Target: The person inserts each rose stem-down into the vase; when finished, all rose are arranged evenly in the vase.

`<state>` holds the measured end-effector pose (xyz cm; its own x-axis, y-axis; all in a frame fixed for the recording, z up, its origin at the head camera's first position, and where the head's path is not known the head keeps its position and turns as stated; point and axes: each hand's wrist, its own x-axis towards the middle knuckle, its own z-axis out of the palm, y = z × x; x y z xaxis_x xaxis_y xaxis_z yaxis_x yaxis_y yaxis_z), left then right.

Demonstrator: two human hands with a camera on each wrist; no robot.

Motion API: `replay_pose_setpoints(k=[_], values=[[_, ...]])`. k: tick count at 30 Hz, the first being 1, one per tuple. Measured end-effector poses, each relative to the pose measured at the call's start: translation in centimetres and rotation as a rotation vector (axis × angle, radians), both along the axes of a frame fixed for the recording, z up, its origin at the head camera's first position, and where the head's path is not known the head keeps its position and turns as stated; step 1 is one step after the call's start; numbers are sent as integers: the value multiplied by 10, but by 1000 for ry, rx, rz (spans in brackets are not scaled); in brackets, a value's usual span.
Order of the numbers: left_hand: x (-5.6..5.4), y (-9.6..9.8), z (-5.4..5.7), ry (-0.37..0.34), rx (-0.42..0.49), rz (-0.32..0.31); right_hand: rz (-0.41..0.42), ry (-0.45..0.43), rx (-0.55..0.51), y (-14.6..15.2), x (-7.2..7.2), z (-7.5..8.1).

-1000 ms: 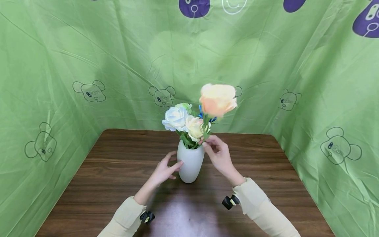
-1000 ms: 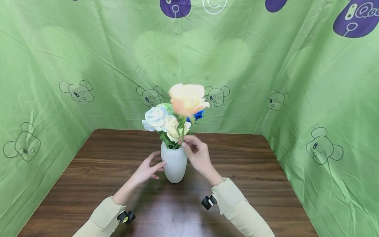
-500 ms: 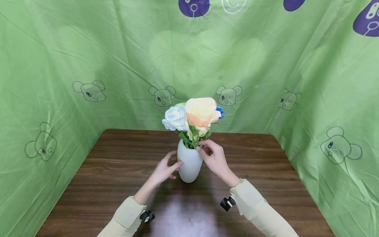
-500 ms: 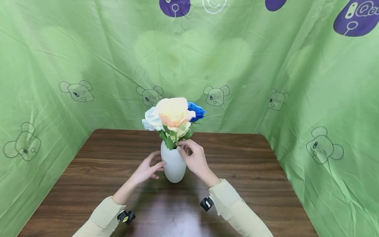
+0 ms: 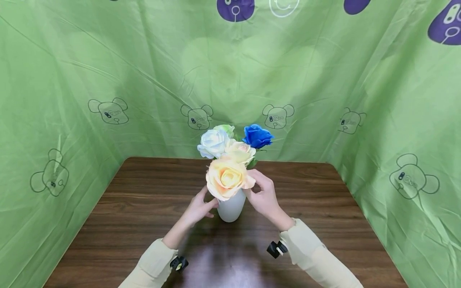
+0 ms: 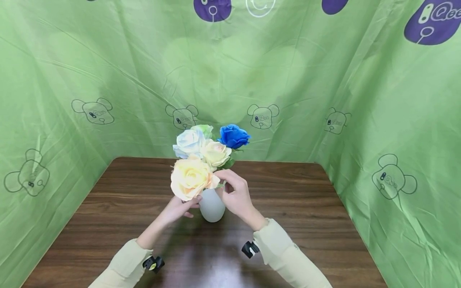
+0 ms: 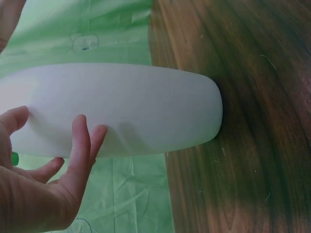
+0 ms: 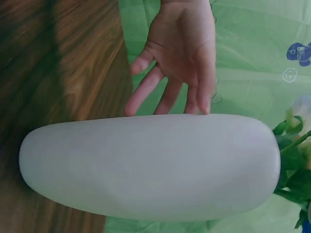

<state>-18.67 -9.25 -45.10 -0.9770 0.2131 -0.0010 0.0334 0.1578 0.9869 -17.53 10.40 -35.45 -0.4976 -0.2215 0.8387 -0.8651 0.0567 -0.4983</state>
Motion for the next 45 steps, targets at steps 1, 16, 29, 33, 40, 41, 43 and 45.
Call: replay_pose_setpoints(k=[1, 16, 29, 33, 40, 41, 43, 45], values=[[0, 0, 0, 2, 3, 2, 15, 23, 9, 0, -2, -1], [3, 3, 5, -33, -35, 13, -175, 114, 72, -6, -9, -1], [10, 5, 23, -28, -25, 2, -346, 48, 71, -9, -29, -23], [3, 4, 6, -23, -31, 18, -374, 70, 82, -13, -29, -23], [1, 4, 4, -43, -27, 23, -439, 37, 83, -18, -29, -21], [1, 4, 4, -41, -26, 23, -445, 20, 88, -18, -28, -20], [2, 4, 4, -39, -25, 24, -460, -4, 106, -18, -28, -20], [2, 4, 5, -38, -24, 26, -466, -29, 125, -17, -27, -20]])
